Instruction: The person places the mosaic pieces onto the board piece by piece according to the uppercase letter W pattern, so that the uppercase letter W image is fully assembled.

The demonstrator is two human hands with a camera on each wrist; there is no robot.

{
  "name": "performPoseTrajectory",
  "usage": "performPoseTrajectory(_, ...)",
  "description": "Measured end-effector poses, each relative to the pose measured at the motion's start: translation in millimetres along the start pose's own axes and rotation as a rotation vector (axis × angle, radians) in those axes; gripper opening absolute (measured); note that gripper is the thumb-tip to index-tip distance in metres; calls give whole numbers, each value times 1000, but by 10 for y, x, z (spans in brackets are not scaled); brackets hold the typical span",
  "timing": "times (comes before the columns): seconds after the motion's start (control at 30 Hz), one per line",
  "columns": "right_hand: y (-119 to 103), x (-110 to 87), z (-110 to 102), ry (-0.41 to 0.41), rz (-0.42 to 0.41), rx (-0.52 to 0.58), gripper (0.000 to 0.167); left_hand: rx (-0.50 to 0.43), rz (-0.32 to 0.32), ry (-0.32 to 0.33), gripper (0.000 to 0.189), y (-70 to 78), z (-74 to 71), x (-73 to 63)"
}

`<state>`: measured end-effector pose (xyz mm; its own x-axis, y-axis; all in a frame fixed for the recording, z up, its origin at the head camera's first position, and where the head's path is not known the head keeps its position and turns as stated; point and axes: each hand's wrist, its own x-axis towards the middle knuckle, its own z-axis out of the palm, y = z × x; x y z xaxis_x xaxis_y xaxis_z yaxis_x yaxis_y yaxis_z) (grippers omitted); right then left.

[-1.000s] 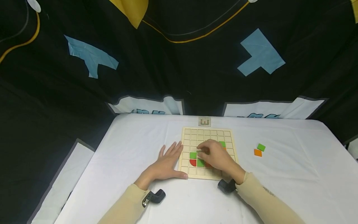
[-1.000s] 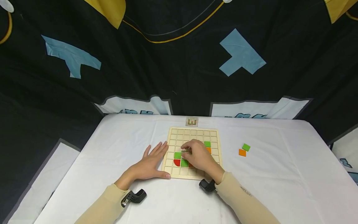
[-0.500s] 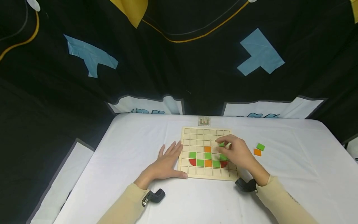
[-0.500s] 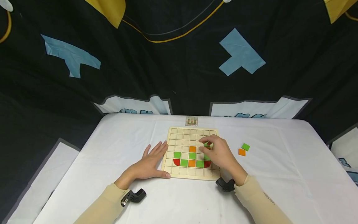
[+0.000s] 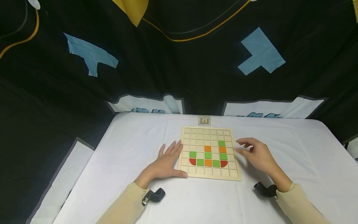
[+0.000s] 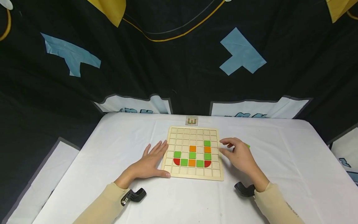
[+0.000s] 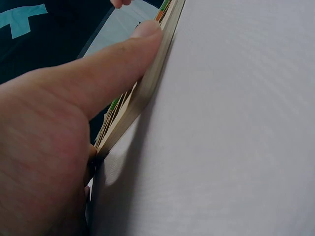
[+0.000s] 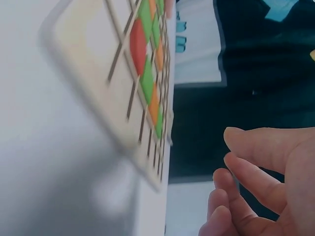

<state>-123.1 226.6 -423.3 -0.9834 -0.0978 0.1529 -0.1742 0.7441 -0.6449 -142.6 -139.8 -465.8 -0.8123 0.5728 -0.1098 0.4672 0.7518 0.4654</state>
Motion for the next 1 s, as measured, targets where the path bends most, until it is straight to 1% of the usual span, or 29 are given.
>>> performPoseTrajectory(0.27,234,-108,-121,33,68,-31,33,-13,10,4,121,15,-2,-6)
performPoseTrajectory(0.43,358,-155,-162,47,89,-56,32,-11,12,7,121,18,-10,-10)
performPoseTrajectory(0.77,500,-205,-200,3,166,-54,40,-9,19,9,122,11,-7,-8)
performPoseTrajectory(1.0,583,-182,-206,-26,193,-95,41,-10,13,11,121,10,-5,-3)
